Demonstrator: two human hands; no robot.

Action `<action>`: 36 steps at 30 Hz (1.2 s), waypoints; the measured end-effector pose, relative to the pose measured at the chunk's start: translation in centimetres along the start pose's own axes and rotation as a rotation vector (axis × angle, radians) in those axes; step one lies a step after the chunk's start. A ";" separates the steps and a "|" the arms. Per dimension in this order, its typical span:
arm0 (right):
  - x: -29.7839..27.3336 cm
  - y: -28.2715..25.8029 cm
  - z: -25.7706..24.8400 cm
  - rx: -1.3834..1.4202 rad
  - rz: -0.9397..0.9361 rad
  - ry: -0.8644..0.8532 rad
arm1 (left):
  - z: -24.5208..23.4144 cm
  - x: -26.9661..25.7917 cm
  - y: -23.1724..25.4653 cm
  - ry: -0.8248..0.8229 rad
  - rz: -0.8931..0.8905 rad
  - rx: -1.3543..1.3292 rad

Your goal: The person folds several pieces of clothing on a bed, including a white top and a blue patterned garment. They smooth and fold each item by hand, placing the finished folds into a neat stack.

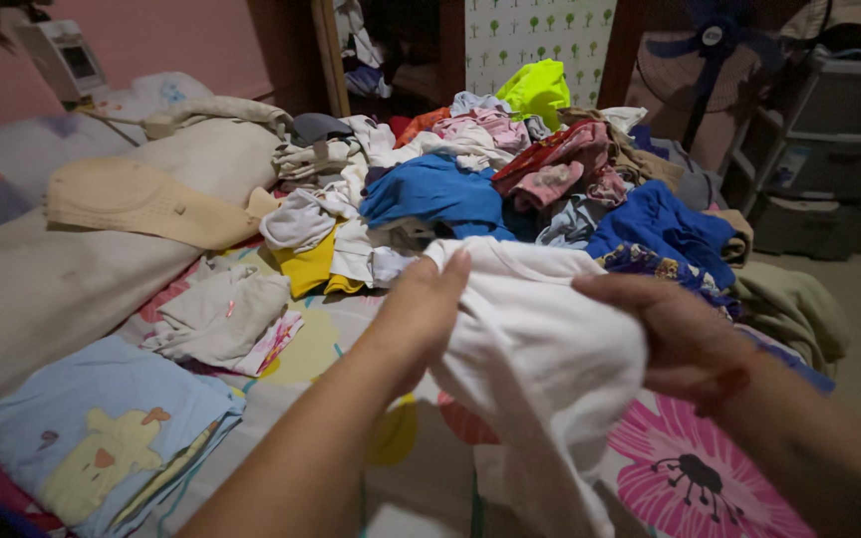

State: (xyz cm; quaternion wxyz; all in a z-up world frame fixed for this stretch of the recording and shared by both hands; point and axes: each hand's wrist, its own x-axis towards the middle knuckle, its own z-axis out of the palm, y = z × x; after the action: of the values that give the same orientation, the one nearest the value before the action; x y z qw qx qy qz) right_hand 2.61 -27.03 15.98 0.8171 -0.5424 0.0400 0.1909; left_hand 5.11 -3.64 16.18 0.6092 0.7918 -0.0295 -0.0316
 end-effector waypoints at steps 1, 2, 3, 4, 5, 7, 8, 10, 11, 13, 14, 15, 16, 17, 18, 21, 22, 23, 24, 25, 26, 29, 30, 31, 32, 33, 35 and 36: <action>-0.5 -0.5 -0.2 0.007 0.008 -0.013 | -0.3 -0.1 0.2 0.006 0.041 -0.033; -0.7 -0.8 -0.2 0.010 0.017 -0.028 | -0.4 -0.2 0.4 -0.064 0.064 -0.148; -0.9 -1.1 -0.2 -0.007 0.033 -0.010 | -0.6 -0.3 0.6 -0.134 0.087 -0.263; -1.3 -1.6 -0.4 -0.027 0.052 0.009 | -0.6 -0.5 0.7 -0.204 0.108 -0.380; -1.6 -1.9 -0.5 -0.047 0.071 0.027 | -0.7 -0.6 0.9 -0.196 0.064 -0.394; -1.7 -2.2 -0.8 -0.102 0.053 0.059 | -0.8 -0.8 1.5 -0.182 -0.023 -0.416; -1.8 -2.3 -1.1 -0.130 0.045 0.076 | -0.8 -1.0 1.6 -0.185 -0.031 -0.444; -2.0 -2.5 -1.6 -0.159 0.021 -0.003 | -0.8 -1.2 1.8 -0.191 -0.048 -0.501; -1.9 -2.5 -1.7 -0.174 0.009 -0.043 | -0.9 -1.3 1.8 -0.197 -0.053 -0.531; -2.0 -2.7 -2.3 -0.274 0.038 0.183 | -1.0 -1.5 1.7 -0.209 -0.064 -0.590; -1.9 -2.8 -2.8 -0.324 0.054 0.296 | -1.2 -1.5 1.7 -0.200 -0.085 -0.611; -1.8 -2.8 -3.6 -0.319 0.008 0.277 | -1.5 -1.5 1.7 -0.192 -0.105 -0.633; -1.6 -2.8 -4.6 -0.314 -0.038 0.256 | -1.9 -1.6 1.7 -0.182 -0.125 -0.654; -1.4 -2.8 -5.8 -0.309 -0.085 0.236 | -2.4 -1.6 1.8 -0.180 -0.127 -0.666; -1.2 -2.9 -7.1 -0.305 -0.109 0.220 | -2.9 -1.6 1.8 -0.178 -0.130 -0.679; -0.9 -3.3 -10.1 -0.321 -0.164 0.255 | -4.4 -1.6 1.7 -0.265 -0.123 -0.766; -0.9 -3.6 -10.6 -0.347 -0.170 0.323 | -4.7 -1.6 1.6 -0.312 -0.119 -0.802; -0.9 -3.8 -10.6 -0.374 -0.175 0.392 | -4.9 -1.5 1.4 -0.297 -0.100 -0.792; -1.0 -4.0 -10.4 -0.374 -0.192 0.396 | -5.0 -1.4 1.2 -0.281 -0.079 -0.782; -1.3 -4.1 -9.9 -0.374 -0.209 0.400 | -5.1 -1.2 0.9 -0.266 -0.058 -0.772; -1.6 -4.1 -9.3 -0.374 -0.225 0.406 | -5.2 -1.1 0.5 -0.275 -0.039 -0.781; -2.2 -4.1 -7.8 -0.613 -0.237 0.556 | -5.3 -0.7 -0.3 -0.280 -0.030 -0.786; -2.4 -4.1 -7.5 -0.595 -0.261 0.534 | -5.3 -0.6 -0.5 -0.267 -0.059 -0.774; -2.7 -4.2 -7.2 -0.577 -0.285 0.513 | -5.4 -0.7 -0.6 -0.253 -0.088 -0.761; -2.8 -4.2 -6.9 -0.559 -0.308 0.490 | -5.4 -0.8 -0.6 -0.233 -0.100 -0.716; -2.9 -4.2 -6.5 -0.598 -0.295 0.524 | -5.5 -1.0 -0.7 -0.213 -0.111 -0.671; -3.2 -4.4 -5.7 -0.673 -0.270 0.590 | -5.5 -1.4 -0.6 -0.192 -0.144 -0.618; -3.2 -4.7 -5.2 -0.701 -0.207 0.612 | -5.4 -1.7 -0.6 -0.192 -0.164 -0.614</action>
State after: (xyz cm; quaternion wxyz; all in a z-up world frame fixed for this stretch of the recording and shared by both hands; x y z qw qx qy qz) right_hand 2.01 -34.20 18.78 0.5504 -0.8178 0.1577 -0.0583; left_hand 3.89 1.87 17.01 0.8094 0.5643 -0.0118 -0.1623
